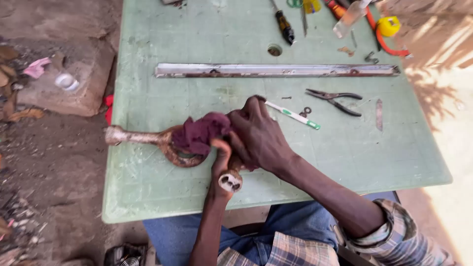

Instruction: Disassembling small components from a metal rail using pliers and cleaning a stove burner with a toothbrush and cloth.

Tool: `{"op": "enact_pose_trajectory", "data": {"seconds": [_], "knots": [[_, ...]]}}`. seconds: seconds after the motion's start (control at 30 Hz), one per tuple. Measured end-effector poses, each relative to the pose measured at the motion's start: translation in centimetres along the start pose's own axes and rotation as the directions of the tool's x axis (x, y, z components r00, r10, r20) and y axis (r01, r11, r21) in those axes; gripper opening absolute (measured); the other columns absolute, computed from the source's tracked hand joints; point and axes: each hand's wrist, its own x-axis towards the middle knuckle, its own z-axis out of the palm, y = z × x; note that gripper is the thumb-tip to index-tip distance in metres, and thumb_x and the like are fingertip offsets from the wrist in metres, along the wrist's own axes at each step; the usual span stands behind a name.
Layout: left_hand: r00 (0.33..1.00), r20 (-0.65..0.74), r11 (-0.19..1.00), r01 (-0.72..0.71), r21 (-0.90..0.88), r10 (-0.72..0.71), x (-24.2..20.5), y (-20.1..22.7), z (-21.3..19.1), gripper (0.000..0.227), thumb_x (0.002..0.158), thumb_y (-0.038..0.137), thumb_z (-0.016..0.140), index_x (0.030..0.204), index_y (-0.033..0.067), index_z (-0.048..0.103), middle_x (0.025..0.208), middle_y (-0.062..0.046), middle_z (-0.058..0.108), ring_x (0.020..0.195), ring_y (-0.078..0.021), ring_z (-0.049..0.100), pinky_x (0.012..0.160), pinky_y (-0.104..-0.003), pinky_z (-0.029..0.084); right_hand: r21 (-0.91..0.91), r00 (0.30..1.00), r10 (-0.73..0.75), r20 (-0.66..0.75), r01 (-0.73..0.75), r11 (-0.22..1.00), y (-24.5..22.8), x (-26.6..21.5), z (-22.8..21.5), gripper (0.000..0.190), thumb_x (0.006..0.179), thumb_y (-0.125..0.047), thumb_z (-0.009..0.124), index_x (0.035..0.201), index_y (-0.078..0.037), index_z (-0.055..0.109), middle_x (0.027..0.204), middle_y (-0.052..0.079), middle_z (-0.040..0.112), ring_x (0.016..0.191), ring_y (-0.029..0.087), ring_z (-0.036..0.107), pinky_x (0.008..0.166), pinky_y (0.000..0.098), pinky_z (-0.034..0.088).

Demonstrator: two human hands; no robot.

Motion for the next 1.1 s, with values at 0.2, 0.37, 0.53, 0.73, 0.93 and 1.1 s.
{"op": "enact_pose_trajectory", "data": {"seconds": [0.2,0.37,0.53,0.73,0.93,1.1], "knots": [[0.980,0.183,0.995,-0.091,0.050,0.080,-2.2,5.7,4.8,0.066,0.093,0.041,0.073,0.146,0.0115,0.048,0.099,0.006,0.055,0.076,-0.0054,0.044,0.067,-0.019,0.045,-0.199,0.976,0.195,0.095,-0.173,0.965,-1.6,2.4,0.2,0.023,0.097,-0.018,0.060,0.094,0.003,0.051,0.095,0.012,0.038,0.090,0.047,0.052,0.052,0.0614,0.055],[0.974,0.198,0.969,-0.149,0.199,0.109,-1.2,3.8,4.1,0.079,0.085,0.032,0.083,0.149,0.0066,0.044,0.111,-0.009,0.060,0.090,-0.0127,0.057,0.075,-0.033,0.059,-0.383,0.942,0.336,-0.015,-0.316,0.868,5.5,5.7,5.6,0.008,0.085,-0.014,0.057,0.084,-0.007,0.054,0.072,0.007,0.052,0.065,0.037,0.068,0.045,0.0476,0.056],[0.967,0.207,0.937,-0.202,0.285,0.145,-1.7,3.1,4.0,0.051,0.079,0.015,0.086,0.114,0.0110,0.049,0.090,-0.006,0.056,0.082,-0.0131,0.060,0.071,-0.027,0.051,0.261,0.957,0.276,0.087,-0.290,0.921,3.8,5.3,-6.6,0.036,0.102,-0.023,0.048,0.096,0.008,0.066,0.083,0.037,0.066,0.091,0.056,0.067,0.074,0.0638,0.050],[0.979,0.188,0.962,-0.121,0.247,0.075,-2.6,3.8,4.2,0.051,0.079,0.005,0.073,0.121,0.0136,0.045,0.091,-0.004,0.053,0.080,-0.0100,0.056,0.059,-0.026,0.050,0.228,0.997,0.081,-0.004,-0.078,0.971,0.0,-0.1,-13.5,0.028,0.098,-0.036,0.062,0.083,-0.014,0.066,0.090,0.006,0.050,0.093,0.018,0.052,0.077,0.0339,0.044],[0.972,0.212,0.869,-0.187,0.457,0.098,-3.6,4.1,6.1,0.048,0.077,0.002,0.059,0.123,0.0096,0.045,0.083,-0.002,0.042,0.067,-0.0083,0.043,0.049,-0.027,0.037,0.229,0.997,-0.069,-0.018,0.071,0.971,-2.3,-0.9,-6.8,0.020,0.095,-0.030,0.067,0.095,-0.010,0.064,0.117,0.016,0.051,0.120,0.035,0.048,0.106,0.0434,0.041],[0.963,0.219,0.811,-0.251,0.529,0.155,-4.8,4.8,7.7,0.040,0.079,-0.001,0.051,0.119,0.0053,0.047,0.079,-0.007,0.055,0.066,-0.0126,0.054,0.058,-0.030,0.047,0.152,0.991,0.081,-0.103,-0.065,0.986,-3.0,2.1,-4.6,0.015,0.074,-0.015,0.050,0.084,-0.008,0.041,0.075,0.010,0.054,0.072,0.032,0.051,0.065,0.0455,0.040]]}}
